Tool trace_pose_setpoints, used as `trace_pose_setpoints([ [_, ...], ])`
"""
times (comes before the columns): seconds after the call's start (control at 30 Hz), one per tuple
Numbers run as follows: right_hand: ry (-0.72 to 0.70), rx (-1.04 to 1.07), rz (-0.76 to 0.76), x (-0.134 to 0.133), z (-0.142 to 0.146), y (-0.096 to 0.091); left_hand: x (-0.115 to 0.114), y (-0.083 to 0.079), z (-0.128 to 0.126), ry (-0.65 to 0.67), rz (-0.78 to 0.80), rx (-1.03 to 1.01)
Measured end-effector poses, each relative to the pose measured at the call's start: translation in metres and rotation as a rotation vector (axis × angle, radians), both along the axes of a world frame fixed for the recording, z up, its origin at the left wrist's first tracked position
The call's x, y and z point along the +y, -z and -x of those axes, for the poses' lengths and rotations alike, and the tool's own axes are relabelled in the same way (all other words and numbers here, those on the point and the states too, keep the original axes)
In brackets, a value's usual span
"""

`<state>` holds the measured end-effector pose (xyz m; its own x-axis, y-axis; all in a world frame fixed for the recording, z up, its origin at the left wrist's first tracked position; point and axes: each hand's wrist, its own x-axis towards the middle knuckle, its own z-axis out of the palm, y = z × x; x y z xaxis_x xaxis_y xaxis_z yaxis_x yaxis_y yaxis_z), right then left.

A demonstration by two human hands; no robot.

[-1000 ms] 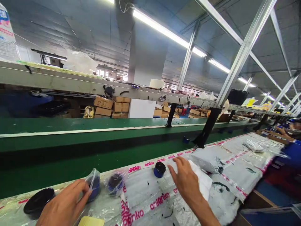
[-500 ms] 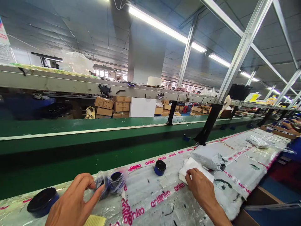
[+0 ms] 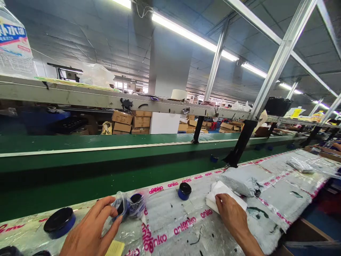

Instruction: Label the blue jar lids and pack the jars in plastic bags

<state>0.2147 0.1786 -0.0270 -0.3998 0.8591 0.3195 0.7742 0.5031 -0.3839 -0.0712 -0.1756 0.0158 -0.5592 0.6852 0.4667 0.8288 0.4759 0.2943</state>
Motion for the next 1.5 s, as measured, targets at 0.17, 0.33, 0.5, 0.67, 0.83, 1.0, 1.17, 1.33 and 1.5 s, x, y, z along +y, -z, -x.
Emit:
trace_pose_setpoints([
  [0.17, 0.013, 0.238, 0.206, 0.016, -0.006, -0.001, 0.000, -0.001, -0.004, 0.007, -0.006, 0.020],
  [0.33, -0.055, 0.551, 0.384, 0.012, -0.006, -0.010, 0.002, -0.003, -0.009, 0.047, -0.053, 0.036],
  [0.5, -0.130, 0.994, 0.711, -0.024, 0.014, -0.048, 0.014, -0.012, -0.024, 0.118, -0.219, 0.065],
  [0.67, -0.499, 0.922, 0.929, -0.095, 0.080, -0.085, 0.041, -0.038, -0.058, 0.309, -0.320, -0.464],
  [0.83, -0.899, 0.740, 1.356, -0.179, 0.162, -0.096, 0.037, -0.050, -0.044, 0.366, -0.646, -1.144],
  [1.0, -1.108, 0.458, 1.592, -0.228, 0.230, -0.088, -0.028, -0.039, 0.003, 0.267, -0.594, -1.041],
  [1.17, -1.246, 0.128, 0.487, -0.244, 0.290, -0.075, -0.083, -0.029, 0.048, -0.206, -0.297, -0.579],
  [1.33, -1.279, -0.009, -0.126, -0.261, 0.337, -0.080, -0.105, -0.036, 0.084, -0.433, -0.050, -0.217],
  [1.5, -1.240, -0.103, -0.389, -0.280, 0.372, -0.074, -0.099, -0.040, 0.112, -0.617, 0.225, -0.055],
])
